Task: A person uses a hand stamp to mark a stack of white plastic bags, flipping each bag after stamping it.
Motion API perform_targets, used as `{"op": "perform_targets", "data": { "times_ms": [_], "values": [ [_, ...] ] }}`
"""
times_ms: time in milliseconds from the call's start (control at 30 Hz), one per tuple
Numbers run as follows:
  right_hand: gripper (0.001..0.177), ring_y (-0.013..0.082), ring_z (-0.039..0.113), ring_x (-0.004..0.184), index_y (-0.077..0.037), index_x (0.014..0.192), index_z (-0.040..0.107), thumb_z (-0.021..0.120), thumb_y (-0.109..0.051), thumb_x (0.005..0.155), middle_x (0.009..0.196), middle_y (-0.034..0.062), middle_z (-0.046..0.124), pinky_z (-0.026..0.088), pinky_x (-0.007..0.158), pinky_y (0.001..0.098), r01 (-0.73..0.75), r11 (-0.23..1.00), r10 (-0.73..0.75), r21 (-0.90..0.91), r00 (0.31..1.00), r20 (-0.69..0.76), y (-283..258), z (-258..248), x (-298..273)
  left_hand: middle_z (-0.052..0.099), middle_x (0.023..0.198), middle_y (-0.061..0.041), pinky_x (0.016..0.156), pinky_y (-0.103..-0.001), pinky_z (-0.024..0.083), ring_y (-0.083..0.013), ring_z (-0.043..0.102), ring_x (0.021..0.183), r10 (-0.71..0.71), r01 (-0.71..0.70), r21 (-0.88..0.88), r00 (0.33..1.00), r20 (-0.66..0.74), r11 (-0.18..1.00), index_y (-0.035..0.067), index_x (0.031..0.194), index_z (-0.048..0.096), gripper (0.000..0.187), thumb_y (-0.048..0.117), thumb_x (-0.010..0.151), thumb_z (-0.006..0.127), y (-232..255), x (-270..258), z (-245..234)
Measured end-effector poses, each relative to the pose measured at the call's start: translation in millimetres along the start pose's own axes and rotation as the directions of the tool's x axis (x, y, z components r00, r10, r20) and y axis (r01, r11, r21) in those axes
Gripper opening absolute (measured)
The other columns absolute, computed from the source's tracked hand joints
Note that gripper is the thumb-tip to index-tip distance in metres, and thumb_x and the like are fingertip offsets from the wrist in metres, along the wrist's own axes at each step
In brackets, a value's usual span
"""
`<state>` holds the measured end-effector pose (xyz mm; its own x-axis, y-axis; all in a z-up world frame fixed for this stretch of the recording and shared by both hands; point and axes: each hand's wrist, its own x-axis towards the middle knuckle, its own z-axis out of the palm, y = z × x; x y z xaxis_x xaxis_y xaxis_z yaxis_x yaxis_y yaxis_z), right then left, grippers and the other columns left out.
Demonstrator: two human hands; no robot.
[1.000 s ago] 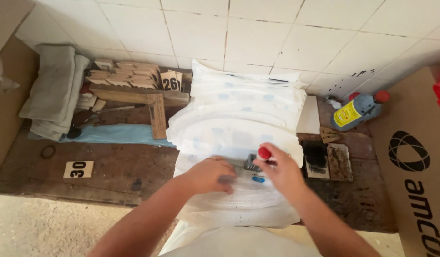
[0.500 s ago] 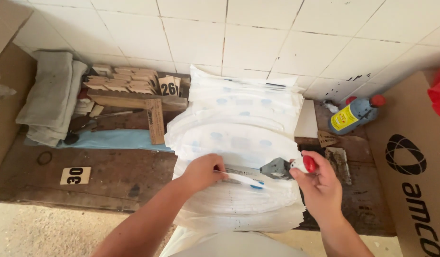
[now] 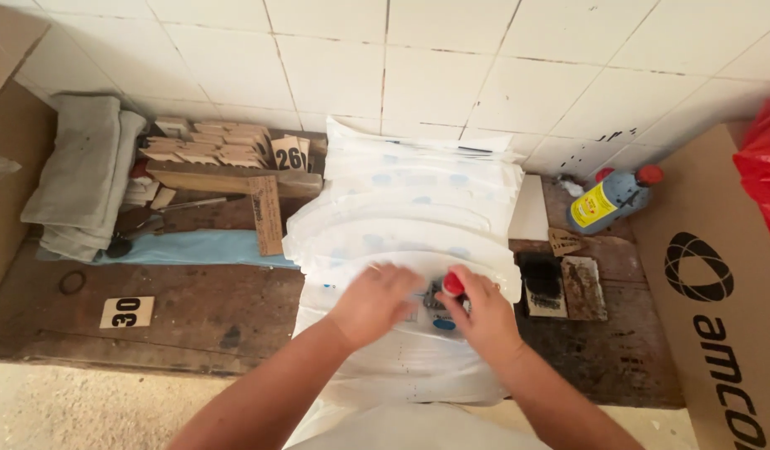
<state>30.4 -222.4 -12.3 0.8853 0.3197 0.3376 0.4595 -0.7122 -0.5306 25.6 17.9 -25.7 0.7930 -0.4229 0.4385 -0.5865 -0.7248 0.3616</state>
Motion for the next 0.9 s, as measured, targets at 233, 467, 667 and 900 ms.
{"op": "perform_targets", "data": {
  "times_ms": [233,467,667,900],
  "values": [
    [0.056,0.0345,0.069,0.113,-0.011,0.131,0.068,0.088,-0.02,0.079,0.118,0.0224,0.073,0.058,0.091,0.0438,-0.414,0.821,0.489,0.393,0.866,-0.109,-15,-84,34,0.075,0.101,-0.003,0.093,-0.044,0.053,-0.0308,0.071,0.097,0.039,0.067,-0.178,0.847,0.531,0.982,0.018,0.103,0.074,0.025,0.041,0.094,0.069,-18,-25,-20],
    [0.048,0.0348,0.066,0.117,-0.012,0.141,0.064,0.077,-0.013,0.096,0.123,0.0186,0.071,0.055,0.099,0.0429,-0.376,0.922,0.385,0.095,0.856,-0.346,69,-133,14,0.073,0.099,0.003,0.087,-0.04,0.056,-0.0247,0.071,0.097,-0.224,0.307,-0.035,0.766,0.603,0.951,0.025,0.103,0.073,0.018,0.04,0.098,0.064,-15,-20,-24],
    [0.045,0.0365,0.066,0.118,-0.016,0.141,0.066,0.075,-0.023,0.097,0.129,0.0199,0.069,0.056,0.097,0.0448,-0.419,0.908,0.402,-0.019,0.883,-0.242,98,-115,-2,0.067,0.091,0.006,0.084,-0.036,0.057,-0.0204,0.071,0.094,-0.333,0.454,-0.039,0.707,0.624,0.89,0.025,0.094,0.066,0.023,0.042,0.086,0.08,-9,-6,-27],
    [0.048,0.0417,0.067,0.113,-0.015,0.141,0.062,0.074,-0.028,0.096,0.12,0.0275,0.069,0.059,0.092,0.0475,-0.381,0.92,0.358,-0.095,0.912,-0.199,114,-100,9,0.073,0.096,-0.011,0.086,-0.049,0.058,-0.0381,0.072,0.093,-0.249,0.38,-0.111,0.772,0.584,0.918,0.019,0.11,0.066,0.037,0.052,0.102,0.053,2,5,-31]
  ]
}}
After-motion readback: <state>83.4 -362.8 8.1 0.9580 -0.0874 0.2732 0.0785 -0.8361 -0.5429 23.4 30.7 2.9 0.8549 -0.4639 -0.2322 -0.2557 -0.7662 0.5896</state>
